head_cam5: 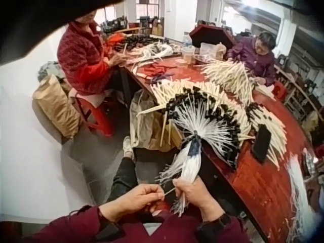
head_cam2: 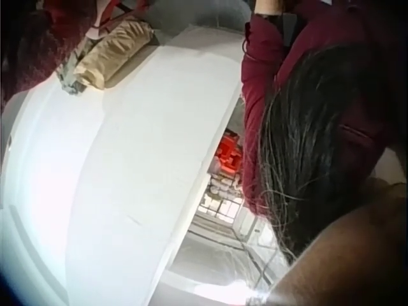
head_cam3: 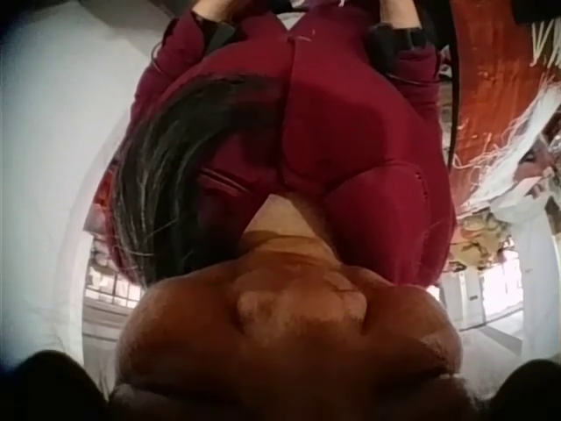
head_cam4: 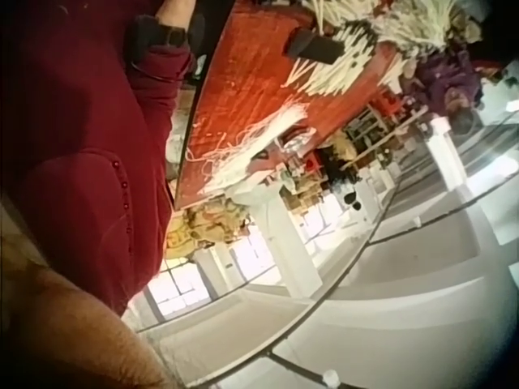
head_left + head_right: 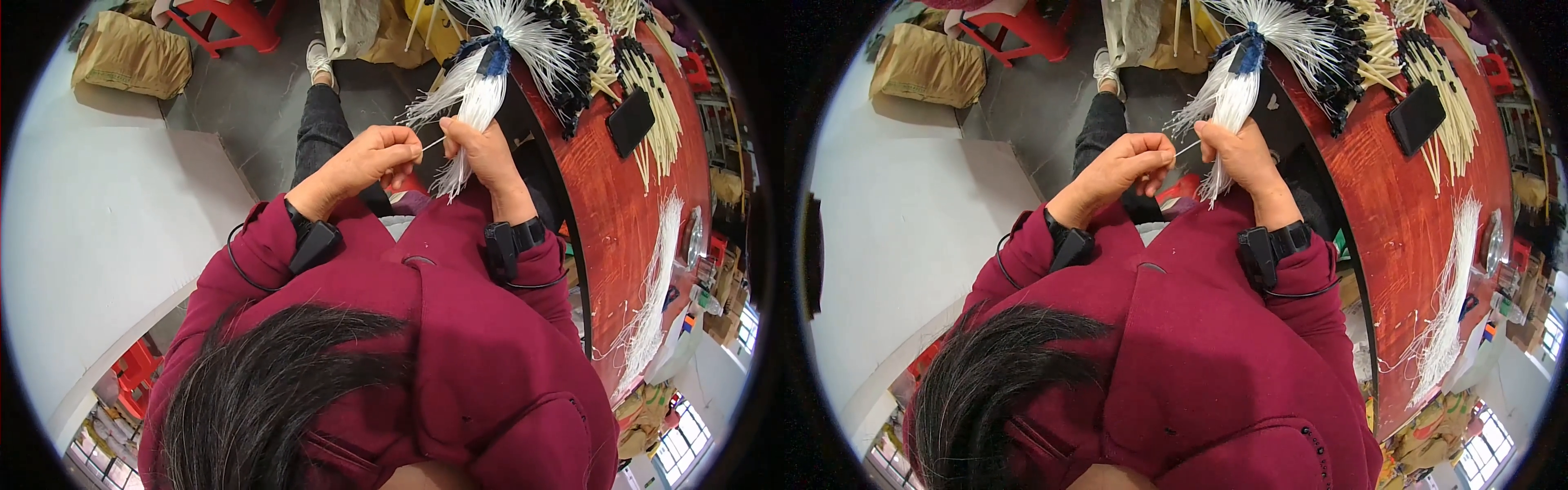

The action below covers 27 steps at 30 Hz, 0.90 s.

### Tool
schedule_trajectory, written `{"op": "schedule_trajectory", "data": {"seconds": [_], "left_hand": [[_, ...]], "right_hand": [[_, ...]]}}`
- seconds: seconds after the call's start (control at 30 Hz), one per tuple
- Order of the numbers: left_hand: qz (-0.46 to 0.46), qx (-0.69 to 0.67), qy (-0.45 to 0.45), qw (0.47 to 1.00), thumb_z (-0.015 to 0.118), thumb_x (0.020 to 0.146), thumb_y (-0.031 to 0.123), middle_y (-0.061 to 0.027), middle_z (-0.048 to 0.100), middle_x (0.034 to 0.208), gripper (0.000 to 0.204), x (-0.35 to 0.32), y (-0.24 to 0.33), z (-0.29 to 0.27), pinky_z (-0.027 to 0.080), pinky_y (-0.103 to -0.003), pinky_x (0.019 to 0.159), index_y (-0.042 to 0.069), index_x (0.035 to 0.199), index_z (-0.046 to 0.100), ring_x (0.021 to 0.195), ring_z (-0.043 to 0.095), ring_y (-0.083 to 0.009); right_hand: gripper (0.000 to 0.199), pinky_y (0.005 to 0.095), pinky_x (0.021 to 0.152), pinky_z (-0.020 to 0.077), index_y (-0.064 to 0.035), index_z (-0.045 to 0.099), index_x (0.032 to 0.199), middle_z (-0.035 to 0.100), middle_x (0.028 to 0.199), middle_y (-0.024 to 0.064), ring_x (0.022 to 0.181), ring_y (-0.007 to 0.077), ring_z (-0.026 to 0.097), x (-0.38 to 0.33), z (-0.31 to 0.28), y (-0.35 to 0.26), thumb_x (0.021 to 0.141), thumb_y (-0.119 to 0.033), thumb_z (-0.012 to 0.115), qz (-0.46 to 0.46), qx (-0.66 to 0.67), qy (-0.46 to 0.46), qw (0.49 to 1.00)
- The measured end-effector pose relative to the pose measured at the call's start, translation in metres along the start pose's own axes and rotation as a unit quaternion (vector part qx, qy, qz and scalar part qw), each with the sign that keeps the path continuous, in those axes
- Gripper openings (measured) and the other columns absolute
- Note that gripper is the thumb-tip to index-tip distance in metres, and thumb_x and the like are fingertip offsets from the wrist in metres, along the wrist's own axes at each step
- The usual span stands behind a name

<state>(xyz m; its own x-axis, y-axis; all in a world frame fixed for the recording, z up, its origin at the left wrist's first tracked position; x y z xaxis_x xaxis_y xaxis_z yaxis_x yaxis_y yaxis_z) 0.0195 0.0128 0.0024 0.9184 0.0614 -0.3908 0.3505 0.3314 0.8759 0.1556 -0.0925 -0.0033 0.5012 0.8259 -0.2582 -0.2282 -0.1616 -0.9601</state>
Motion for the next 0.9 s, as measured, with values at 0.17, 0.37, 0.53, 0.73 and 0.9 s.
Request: {"op": "schedule_trajectory", "data": {"seconds": [0.17,0.37,0.53,0.73,0.9], "left_hand": [[0.018,0.032,0.132,0.991,0.060,0.090,0.023,0.0037,0.057,0.071,0.016,0.001,-0.011,-0.048,0.037,-0.018,0.048,0.007,0.090,0.060,0.054,0.051,-0.0038],[0.141,0.219,0.276,0.925,0.064,0.087,0.021,0.0024,0.060,0.074,0.020,-0.002,-0.001,-0.043,0.039,-0.019,0.050,0.004,0.096,0.062,0.054,0.049,-0.0048],[0.042,0.155,0.045,0.986,0.065,0.086,0.019,0.0006,0.061,0.074,0.019,-0.003,-0.004,-0.001,0.040,-0.019,0.050,0.002,0.096,0.062,0.053,0.048,-0.0051],[-0.031,0.048,0.055,0.997,0.063,0.088,0.017,-0.0004,0.062,0.071,0.015,-0.029,-0.002,-0.011,0.038,-0.018,0.048,0.002,0.089,0.062,0.050,0.046,-0.0042],[-0.056,-0.019,0.050,0.997,0.061,0.090,0.014,-0.0011,0.062,0.072,0.012,-0.042,0.009,-0.011,0.035,-0.018,0.045,0.002,0.088,0.062,0.049,0.045,-0.0038]], "right_hand": [[0.019,0.0249,0.061,0.0446,-0.0052,0.059,0.072,0.059,0.064,0.0030,0.061,0.0118,0.056,-0.001,0.004,-0.007,0.088,-0.017,0.061,-0.037,0.033,0.024,0.998],[0.022,0.0268,0.069,0.0459,-0.0027,0.065,0.079,0.066,0.075,0.0071,0.069,0.0133,0.059,-0.004,0.012,-0.003,0.090,-0.021,0.059,-0.016,0.107,-0.010,0.994],[0.024,0.0260,0.069,0.0449,-0.0017,0.067,0.079,0.068,0.077,0.0084,0.071,0.0126,0.059,-0.008,0.013,-0.005,0.090,-0.021,0.058,-0.037,0.098,0.008,0.994],[0.024,0.0249,0.066,0.0443,-0.0026,0.065,0.076,0.067,0.075,0.0071,0.068,0.0121,0.059,-0.006,0.007,-0.005,0.090,-0.021,0.059,-0.020,0.036,0.029,0.999],[0.021,0.0247,0.061,0.0438,-0.0033,0.063,0.078,0.063,0.069,0.0044,0.064,0.0117,0.058,0.002,0.008,-0.004,0.090,-0.020,0.059,-0.034,0.069,0.026,0.997]]}}
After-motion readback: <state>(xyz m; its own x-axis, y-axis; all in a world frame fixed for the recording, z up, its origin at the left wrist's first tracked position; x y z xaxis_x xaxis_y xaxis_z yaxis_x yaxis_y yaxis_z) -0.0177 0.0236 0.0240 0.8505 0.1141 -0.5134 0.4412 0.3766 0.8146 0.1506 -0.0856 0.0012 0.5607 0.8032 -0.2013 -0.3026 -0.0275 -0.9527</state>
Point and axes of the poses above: each hand's wrist, its own x-axis towards the middle knuckle, its own z-axis out of the palm, y = z × x, the point moved 5 cm from there along x, towards the middle knuckle
